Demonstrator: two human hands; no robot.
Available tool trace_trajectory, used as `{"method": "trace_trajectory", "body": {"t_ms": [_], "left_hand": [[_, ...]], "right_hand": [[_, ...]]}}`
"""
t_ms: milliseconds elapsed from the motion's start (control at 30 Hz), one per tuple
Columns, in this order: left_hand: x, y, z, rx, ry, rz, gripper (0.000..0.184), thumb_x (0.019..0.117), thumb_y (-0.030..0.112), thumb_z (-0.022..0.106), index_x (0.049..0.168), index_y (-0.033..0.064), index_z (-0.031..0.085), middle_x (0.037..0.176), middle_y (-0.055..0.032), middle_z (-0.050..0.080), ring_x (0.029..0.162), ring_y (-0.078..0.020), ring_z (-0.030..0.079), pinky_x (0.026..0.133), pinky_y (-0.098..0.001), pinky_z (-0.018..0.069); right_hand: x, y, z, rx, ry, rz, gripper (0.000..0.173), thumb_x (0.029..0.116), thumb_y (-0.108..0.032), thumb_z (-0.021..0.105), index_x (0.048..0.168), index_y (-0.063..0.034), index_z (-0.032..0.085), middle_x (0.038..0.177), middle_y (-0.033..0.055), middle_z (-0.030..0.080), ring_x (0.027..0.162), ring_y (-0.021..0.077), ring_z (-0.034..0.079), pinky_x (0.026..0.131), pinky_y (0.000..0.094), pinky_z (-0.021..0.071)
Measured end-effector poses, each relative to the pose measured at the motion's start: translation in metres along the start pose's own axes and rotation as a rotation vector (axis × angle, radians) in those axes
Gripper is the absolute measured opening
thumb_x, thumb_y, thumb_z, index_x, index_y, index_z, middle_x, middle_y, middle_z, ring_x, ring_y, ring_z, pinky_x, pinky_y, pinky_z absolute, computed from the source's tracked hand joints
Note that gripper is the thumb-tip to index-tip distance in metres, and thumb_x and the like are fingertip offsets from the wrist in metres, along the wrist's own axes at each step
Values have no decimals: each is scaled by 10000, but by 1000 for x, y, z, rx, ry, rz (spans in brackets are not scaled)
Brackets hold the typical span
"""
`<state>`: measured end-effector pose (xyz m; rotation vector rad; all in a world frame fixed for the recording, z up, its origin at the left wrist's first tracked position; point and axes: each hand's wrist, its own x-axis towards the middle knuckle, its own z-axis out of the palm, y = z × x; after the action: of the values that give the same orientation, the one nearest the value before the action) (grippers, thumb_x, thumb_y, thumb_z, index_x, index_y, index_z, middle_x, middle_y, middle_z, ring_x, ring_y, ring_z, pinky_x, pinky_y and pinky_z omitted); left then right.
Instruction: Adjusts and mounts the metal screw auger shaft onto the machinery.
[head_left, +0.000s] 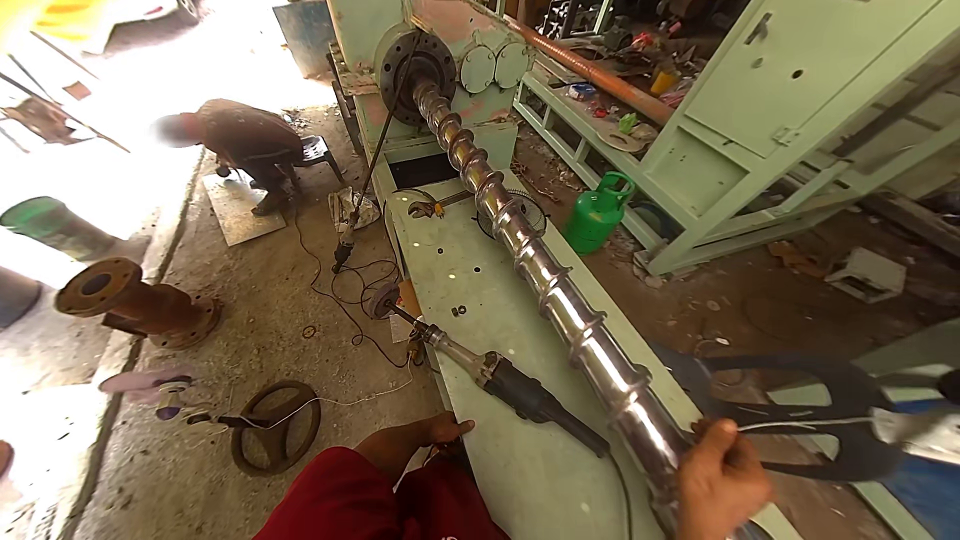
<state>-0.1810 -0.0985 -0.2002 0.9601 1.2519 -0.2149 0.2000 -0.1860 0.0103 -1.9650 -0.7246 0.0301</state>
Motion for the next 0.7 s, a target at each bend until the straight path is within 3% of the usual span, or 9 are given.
{"method": "trace_trajectory", "body": {"t_ms": [700], "left_hand": [[1,-1,2,-22,14,-7,681,1044,570,515,1399,-11,504,1213,-237,671,1039,-336,713,905,-510,590]], "right_hand": [[1,0,1,14,3,-5,468,1111,-324,449,981,48,702,838,104,700,797,80,674,779,296,549]]}}
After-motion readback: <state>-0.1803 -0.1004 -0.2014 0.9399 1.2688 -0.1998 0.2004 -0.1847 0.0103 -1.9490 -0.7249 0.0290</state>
